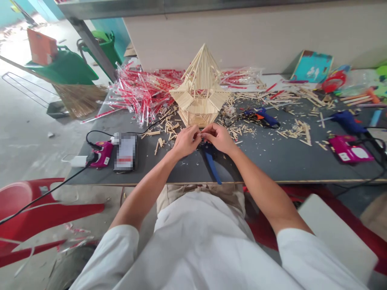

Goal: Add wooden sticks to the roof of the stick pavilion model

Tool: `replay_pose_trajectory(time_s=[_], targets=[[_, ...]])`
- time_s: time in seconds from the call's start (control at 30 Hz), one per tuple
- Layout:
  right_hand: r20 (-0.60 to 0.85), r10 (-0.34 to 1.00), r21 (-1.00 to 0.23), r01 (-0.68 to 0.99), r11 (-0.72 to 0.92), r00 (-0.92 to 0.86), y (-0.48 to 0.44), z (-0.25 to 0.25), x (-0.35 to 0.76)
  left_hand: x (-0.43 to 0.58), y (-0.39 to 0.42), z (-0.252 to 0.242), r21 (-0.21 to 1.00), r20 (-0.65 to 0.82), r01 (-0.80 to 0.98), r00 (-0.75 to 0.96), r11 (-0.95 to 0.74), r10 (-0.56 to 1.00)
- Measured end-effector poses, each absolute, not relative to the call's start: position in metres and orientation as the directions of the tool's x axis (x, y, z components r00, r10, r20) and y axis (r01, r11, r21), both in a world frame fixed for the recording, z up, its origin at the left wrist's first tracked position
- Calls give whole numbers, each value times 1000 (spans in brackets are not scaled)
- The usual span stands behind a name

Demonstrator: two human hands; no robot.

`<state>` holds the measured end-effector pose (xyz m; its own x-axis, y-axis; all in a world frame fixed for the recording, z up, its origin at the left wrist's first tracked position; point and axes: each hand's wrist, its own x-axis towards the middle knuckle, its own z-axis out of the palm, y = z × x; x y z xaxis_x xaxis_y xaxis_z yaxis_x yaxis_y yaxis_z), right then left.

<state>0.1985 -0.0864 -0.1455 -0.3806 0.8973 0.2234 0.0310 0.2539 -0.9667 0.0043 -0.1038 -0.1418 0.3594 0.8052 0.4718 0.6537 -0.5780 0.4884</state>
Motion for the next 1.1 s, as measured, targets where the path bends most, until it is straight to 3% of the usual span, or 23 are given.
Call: replay_pose_trajectory(time_s=[0.67,1.1], targets=[[280,904,-938,107,329,-324,-82,-154,201,9,-113,-136,411,449,733,356,-543,820],[356,887,-896,162,413,-294,-85,-149,200,12,-114,-134,441,451,736,313,-514,836]])
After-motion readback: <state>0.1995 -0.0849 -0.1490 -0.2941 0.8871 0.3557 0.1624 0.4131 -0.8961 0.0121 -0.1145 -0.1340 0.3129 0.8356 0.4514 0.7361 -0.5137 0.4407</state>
